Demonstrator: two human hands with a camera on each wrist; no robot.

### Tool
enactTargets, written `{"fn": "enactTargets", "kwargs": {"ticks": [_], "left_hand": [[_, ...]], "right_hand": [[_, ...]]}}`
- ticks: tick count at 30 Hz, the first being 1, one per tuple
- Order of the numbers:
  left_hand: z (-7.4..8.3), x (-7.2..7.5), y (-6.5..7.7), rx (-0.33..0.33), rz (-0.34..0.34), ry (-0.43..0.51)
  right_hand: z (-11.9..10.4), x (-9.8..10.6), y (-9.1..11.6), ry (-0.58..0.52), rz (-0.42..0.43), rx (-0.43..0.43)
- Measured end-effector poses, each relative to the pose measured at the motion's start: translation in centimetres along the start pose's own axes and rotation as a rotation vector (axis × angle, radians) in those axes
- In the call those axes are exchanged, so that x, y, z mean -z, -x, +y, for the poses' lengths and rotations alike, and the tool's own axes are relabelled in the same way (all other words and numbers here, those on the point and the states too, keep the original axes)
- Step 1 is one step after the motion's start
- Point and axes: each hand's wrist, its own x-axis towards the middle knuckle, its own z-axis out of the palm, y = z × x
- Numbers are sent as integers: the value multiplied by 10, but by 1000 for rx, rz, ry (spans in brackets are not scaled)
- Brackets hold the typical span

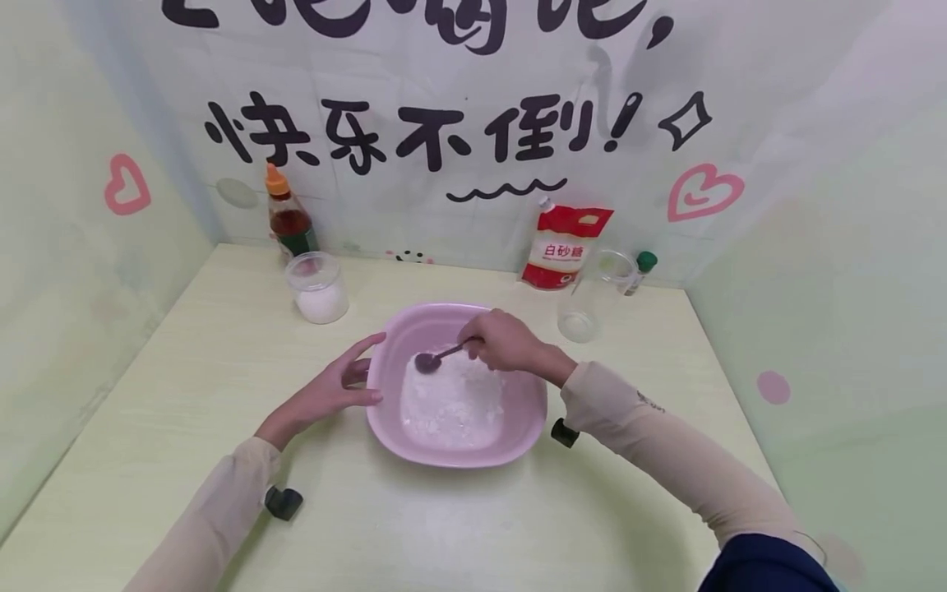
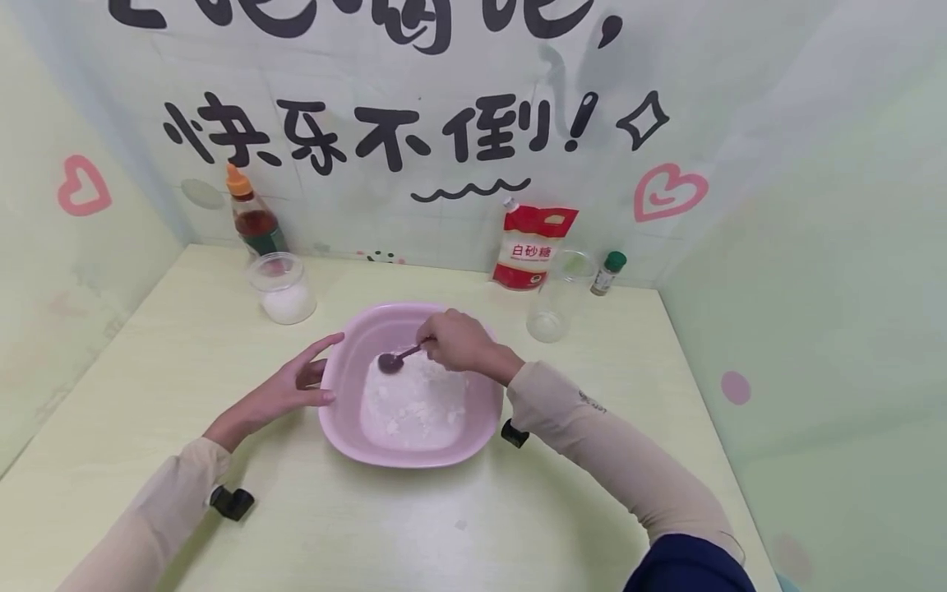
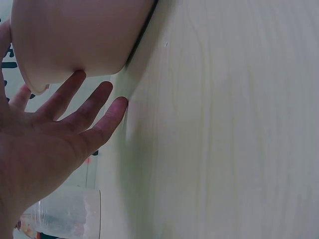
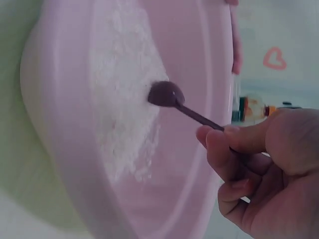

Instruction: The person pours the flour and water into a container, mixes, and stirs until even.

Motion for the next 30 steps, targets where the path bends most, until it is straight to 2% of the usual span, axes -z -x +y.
{"fn": "enactTargets", "kwargs": {"ticks": [5, 8, 10, 14, 17, 22, 27, 30], "left_hand": [[1, -1, -1, -1, -1, 1], [1, -1, -1, 2, 5, -10], [1, -1, 0, 6, 10, -14], [1, -1, 0, 14, 11, -14], [1, -1, 1, 11, 11, -16], [1, -1, 0, 5, 11, -13], [1, 0, 0, 4, 9, -5], [1, 0, 0, 7, 9, -4]], "right_hand": [[-12, -6, 11, -63, -171, 86], [-14, -5, 19, -78, -252, 102], [-12, -3, 25, -71, -290, 88], [-2, 9, 33, -48, -341, 3], [9, 20, 37, -10, -324, -82], [21, 37, 40, 49, -234, -224], [23, 44, 32, 110, -142, -268], [21, 44, 25, 107, -102, -272]]}}
